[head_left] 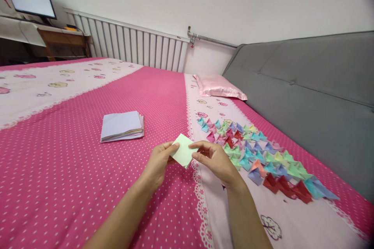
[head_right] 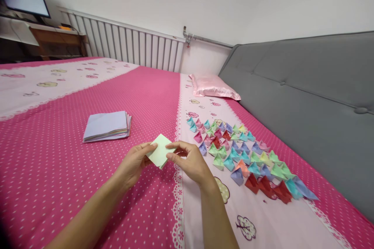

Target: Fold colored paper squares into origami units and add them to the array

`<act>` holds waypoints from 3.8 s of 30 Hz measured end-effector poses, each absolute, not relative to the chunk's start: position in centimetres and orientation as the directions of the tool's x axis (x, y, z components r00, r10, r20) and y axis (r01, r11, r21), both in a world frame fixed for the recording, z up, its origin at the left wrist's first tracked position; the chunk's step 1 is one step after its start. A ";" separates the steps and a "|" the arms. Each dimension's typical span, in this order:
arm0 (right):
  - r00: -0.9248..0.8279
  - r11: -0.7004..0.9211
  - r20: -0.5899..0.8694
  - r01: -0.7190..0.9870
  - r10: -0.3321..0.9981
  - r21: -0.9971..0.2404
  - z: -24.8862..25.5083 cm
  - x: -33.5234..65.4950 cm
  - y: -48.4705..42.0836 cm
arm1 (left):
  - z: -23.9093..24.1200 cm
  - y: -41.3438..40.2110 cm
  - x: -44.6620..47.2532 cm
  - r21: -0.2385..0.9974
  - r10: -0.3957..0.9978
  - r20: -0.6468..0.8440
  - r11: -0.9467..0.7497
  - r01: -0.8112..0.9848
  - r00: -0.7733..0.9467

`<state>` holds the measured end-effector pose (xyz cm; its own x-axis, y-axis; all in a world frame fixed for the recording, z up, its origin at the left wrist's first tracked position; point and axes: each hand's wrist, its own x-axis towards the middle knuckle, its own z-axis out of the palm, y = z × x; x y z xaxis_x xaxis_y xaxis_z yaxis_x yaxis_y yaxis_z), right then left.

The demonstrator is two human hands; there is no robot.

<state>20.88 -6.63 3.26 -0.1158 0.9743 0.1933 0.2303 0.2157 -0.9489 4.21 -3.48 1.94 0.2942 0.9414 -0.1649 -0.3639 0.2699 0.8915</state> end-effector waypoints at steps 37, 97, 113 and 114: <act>-0.088 0.342 0.331 0.296 0.939 -0.892 3.0 20.7 -6.3 | 1.9 -3.6 4.5 0.893 0.929 -0.121 0.256 -0.370 0.351; -0.013 0.094 0.094 0.082 0.996 -0.992 3.2 20.4 -6.8 | 1.7 -4.1 4.7 0.994 0.836 -0.007 0.065 -0.086 0.549; 0.079 0.193 0.218 0.250 0.973 -0.949 2.5 19.3 -6.3 | 1.5 -4.4 5.4 0.986 0.934 -0.062 0.112 -0.124 0.352; 0.100 0.193 0.227 0.273 0.969 -0.943 2.4 19.2 -6.3 | 1.6 -4.4 5.4 0.985 0.932 -0.070 0.122 -0.126 0.356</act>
<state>19.24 -6.27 2.37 0.0996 0.9688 0.2270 0.2730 0.1927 -0.9425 5.41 -4.44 1.57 0.3556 0.9320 -0.0699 -0.1257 0.1218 0.9846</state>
